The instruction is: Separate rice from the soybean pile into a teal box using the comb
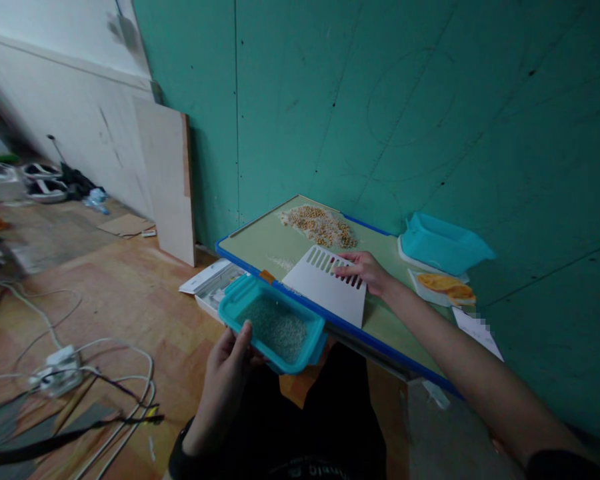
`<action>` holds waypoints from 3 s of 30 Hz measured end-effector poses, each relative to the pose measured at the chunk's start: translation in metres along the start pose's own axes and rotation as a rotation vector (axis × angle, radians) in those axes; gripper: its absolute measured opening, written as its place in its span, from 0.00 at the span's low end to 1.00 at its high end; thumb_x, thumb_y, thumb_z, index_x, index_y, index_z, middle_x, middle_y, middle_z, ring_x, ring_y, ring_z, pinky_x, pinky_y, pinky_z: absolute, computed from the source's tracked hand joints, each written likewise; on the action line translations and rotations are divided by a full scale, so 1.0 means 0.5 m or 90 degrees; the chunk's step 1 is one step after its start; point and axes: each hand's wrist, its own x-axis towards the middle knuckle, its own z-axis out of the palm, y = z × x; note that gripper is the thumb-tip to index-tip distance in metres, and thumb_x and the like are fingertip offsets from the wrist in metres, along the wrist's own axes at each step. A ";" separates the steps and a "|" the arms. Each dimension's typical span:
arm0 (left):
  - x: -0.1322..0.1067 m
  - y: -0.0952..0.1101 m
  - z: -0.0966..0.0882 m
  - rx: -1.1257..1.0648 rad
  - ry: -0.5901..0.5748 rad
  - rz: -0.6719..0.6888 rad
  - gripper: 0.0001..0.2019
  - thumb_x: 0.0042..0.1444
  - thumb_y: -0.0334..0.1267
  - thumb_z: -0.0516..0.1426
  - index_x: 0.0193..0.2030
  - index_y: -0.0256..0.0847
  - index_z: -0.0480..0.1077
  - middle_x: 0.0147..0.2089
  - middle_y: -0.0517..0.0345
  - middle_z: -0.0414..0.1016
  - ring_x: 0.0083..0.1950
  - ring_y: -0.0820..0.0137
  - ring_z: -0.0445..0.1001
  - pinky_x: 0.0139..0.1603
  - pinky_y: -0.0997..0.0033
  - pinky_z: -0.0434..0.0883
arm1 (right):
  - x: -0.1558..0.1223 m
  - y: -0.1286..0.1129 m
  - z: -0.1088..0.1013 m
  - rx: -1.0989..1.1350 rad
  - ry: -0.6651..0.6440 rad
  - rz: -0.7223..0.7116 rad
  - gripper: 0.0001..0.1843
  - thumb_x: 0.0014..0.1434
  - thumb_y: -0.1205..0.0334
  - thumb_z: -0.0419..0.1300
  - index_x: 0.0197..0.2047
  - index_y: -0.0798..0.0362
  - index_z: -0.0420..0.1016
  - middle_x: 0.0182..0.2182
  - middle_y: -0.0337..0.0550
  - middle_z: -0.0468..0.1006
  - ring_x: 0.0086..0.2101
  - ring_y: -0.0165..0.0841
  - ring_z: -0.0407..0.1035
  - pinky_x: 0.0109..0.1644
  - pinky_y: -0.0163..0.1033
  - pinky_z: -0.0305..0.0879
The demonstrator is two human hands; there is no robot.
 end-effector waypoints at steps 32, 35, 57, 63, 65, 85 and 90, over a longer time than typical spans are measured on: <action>0.003 0.015 0.002 -0.003 -0.002 0.003 0.21 0.50 0.56 0.68 0.33 0.40 0.71 0.23 0.65 0.73 0.23 0.73 0.72 0.25 0.75 0.72 | 0.010 -0.019 -0.108 -0.046 0.085 -0.011 0.26 0.32 0.62 0.79 0.38 0.56 0.83 0.26 0.41 0.83 0.21 0.32 0.74 0.24 0.33 0.66; 0.001 0.022 0.003 0.013 0.007 0.011 0.21 0.49 0.56 0.69 0.33 0.41 0.71 0.22 0.65 0.73 0.22 0.74 0.71 0.24 0.76 0.71 | 0.021 -0.014 -0.089 -0.051 0.063 -0.014 0.26 0.33 0.61 0.79 0.39 0.56 0.83 0.25 0.41 0.83 0.21 0.31 0.73 0.24 0.33 0.65; 0.006 0.056 0.004 0.063 0.067 0.043 0.22 0.44 0.58 0.70 0.29 0.41 0.72 0.20 0.65 0.70 0.21 0.73 0.68 0.21 0.76 0.67 | 0.073 -0.029 0.045 -0.012 -0.045 -0.019 0.21 0.32 0.63 0.77 0.34 0.55 0.83 0.24 0.39 0.82 0.21 0.30 0.73 0.25 0.33 0.66; 0.015 0.053 0.007 0.062 0.084 0.034 0.22 0.43 0.58 0.69 0.30 0.41 0.72 0.21 0.65 0.70 0.23 0.72 0.70 0.23 0.75 0.70 | 0.064 -0.037 0.063 -0.023 -0.053 -0.029 0.21 0.33 0.62 0.76 0.36 0.55 0.83 0.23 0.39 0.82 0.21 0.30 0.72 0.25 0.33 0.64; 0.015 0.050 0.007 0.052 0.076 0.030 0.23 0.43 0.58 0.69 0.31 0.41 0.72 0.22 0.64 0.71 0.23 0.71 0.71 0.25 0.74 0.73 | 0.057 -0.038 0.069 -0.029 -0.056 -0.037 0.21 0.34 0.61 0.77 0.35 0.55 0.83 0.24 0.39 0.82 0.21 0.30 0.72 0.25 0.33 0.64; 0.020 0.034 0.002 0.046 0.027 0.028 0.22 0.48 0.58 0.68 0.31 0.40 0.70 0.22 0.64 0.72 0.23 0.72 0.73 0.25 0.75 0.73 | -0.013 -0.051 -0.085 -0.120 0.137 -0.058 0.30 0.30 0.57 0.80 0.41 0.56 0.84 0.23 0.41 0.82 0.19 0.31 0.70 0.21 0.33 0.62; 0.014 0.041 0.006 0.053 0.038 0.013 0.23 0.48 0.59 0.68 0.31 0.41 0.69 0.22 0.65 0.71 0.23 0.73 0.72 0.24 0.76 0.72 | 0.014 -0.040 -0.055 -0.096 0.089 -0.069 0.29 0.31 0.57 0.79 0.40 0.55 0.84 0.25 0.41 0.83 0.21 0.31 0.72 0.23 0.33 0.64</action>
